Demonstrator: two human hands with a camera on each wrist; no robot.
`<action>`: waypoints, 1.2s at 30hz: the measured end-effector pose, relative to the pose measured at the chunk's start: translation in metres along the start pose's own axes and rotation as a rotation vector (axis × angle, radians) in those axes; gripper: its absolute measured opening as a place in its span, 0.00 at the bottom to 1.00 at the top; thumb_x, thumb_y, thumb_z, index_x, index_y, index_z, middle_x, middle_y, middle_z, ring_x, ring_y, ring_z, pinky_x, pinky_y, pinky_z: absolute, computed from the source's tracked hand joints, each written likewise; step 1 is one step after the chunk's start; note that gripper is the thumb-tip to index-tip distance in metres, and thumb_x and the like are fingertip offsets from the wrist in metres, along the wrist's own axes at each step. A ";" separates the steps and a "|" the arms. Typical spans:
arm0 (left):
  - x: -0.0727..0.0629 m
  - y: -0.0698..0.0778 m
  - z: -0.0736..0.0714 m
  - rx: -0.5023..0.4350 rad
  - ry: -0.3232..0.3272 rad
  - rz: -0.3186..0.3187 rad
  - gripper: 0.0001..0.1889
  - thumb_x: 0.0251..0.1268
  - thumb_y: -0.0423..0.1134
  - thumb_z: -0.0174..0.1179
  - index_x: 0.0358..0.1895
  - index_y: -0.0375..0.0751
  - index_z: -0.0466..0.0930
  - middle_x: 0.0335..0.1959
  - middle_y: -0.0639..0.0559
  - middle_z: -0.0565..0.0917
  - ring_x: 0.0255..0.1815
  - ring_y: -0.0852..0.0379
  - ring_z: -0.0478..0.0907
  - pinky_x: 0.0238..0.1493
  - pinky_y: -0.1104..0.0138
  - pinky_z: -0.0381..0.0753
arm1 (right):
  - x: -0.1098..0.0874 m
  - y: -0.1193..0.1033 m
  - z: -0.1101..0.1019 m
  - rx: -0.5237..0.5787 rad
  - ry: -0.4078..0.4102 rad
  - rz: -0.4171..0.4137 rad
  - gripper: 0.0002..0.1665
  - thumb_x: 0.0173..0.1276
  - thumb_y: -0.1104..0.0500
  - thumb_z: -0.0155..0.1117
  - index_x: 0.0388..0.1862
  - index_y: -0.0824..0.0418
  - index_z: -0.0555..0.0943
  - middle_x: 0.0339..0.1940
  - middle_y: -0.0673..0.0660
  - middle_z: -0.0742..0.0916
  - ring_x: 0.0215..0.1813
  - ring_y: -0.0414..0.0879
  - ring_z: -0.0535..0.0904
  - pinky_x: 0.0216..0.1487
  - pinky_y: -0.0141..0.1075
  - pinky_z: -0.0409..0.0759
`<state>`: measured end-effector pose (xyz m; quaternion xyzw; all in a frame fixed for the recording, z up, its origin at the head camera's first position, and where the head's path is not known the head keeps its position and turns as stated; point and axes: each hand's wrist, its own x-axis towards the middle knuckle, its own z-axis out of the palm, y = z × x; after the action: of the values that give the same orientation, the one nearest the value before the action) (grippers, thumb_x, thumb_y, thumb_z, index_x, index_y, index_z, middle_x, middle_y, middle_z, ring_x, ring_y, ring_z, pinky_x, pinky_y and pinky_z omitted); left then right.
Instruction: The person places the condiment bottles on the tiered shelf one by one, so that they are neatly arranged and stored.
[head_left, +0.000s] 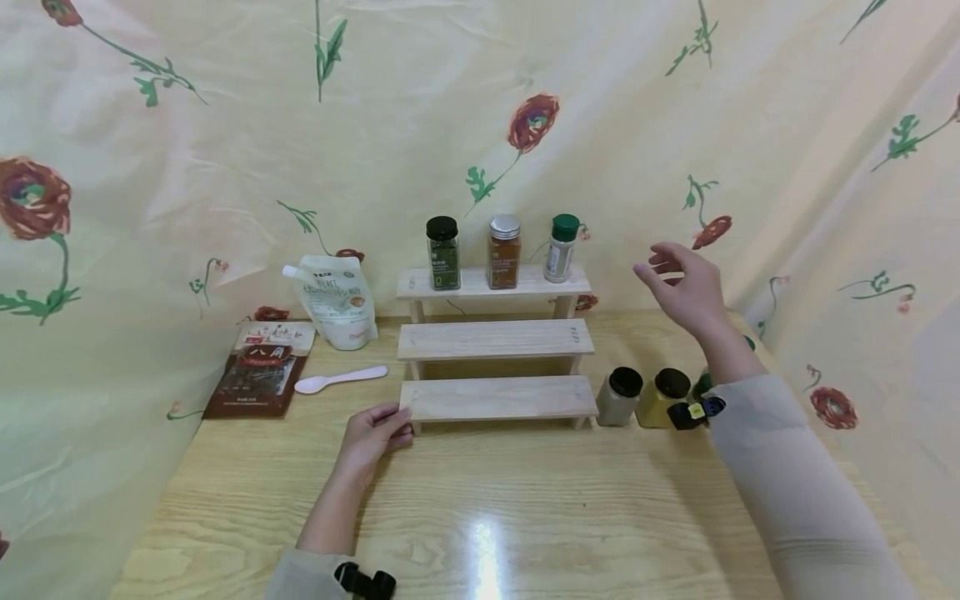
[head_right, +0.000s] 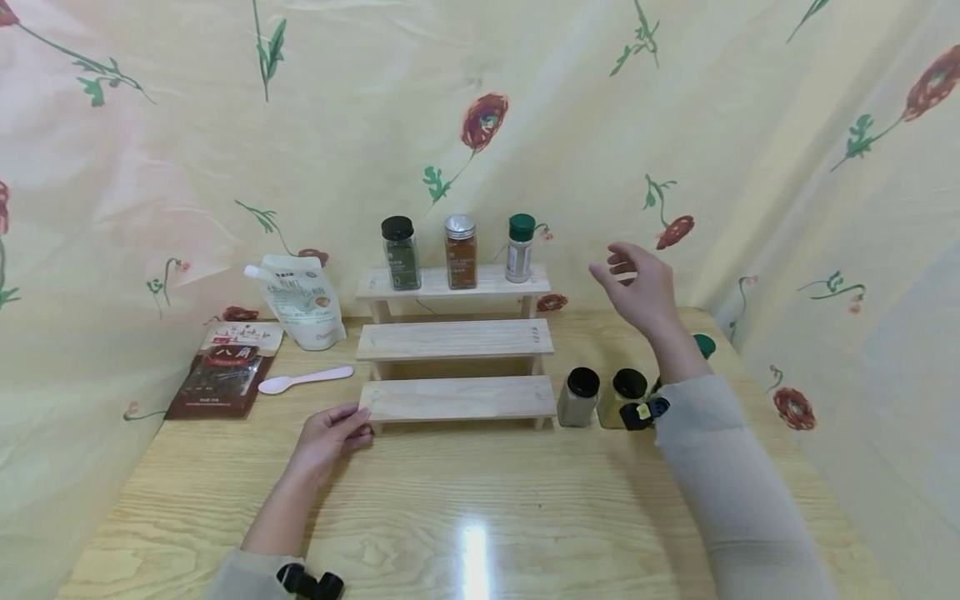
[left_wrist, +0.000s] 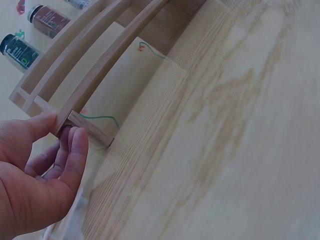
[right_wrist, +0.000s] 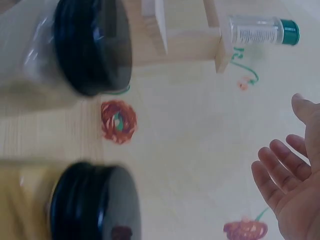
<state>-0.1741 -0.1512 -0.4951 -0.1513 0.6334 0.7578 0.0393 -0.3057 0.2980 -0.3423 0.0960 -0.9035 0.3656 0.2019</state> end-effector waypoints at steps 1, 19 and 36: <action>0.000 0.000 0.000 0.001 0.000 -0.002 0.19 0.70 0.27 0.62 0.59 0.17 0.72 0.31 0.47 0.85 0.30 0.59 0.84 0.39 0.69 0.90 | -0.001 0.003 -0.001 -0.002 0.001 0.007 0.35 0.75 0.43 0.62 0.68 0.67 0.75 0.55 0.66 0.84 0.54 0.56 0.80 0.43 0.18 0.74; 0.000 0.000 0.000 0.006 -0.005 -0.010 0.20 0.70 0.27 0.62 0.59 0.17 0.73 0.32 0.48 0.85 0.30 0.59 0.84 0.39 0.69 0.90 | -0.024 0.050 -0.033 -0.074 -0.062 0.054 0.35 0.76 0.45 0.60 0.67 0.72 0.73 0.56 0.73 0.81 0.54 0.65 0.77 0.37 0.09 0.66; 0.000 0.001 0.000 0.002 -0.003 -0.010 0.20 0.70 0.27 0.62 0.60 0.17 0.72 0.32 0.48 0.85 0.30 0.59 0.84 0.39 0.69 0.90 | -0.046 0.087 -0.060 -0.188 -0.177 0.116 0.39 0.77 0.43 0.59 0.66 0.76 0.71 0.62 0.79 0.76 0.58 0.76 0.72 0.54 0.70 0.75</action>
<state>-0.1742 -0.1517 -0.4938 -0.1535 0.6334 0.7572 0.0441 -0.2747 0.4031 -0.3772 0.0560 -0.9521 0.2804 0.1082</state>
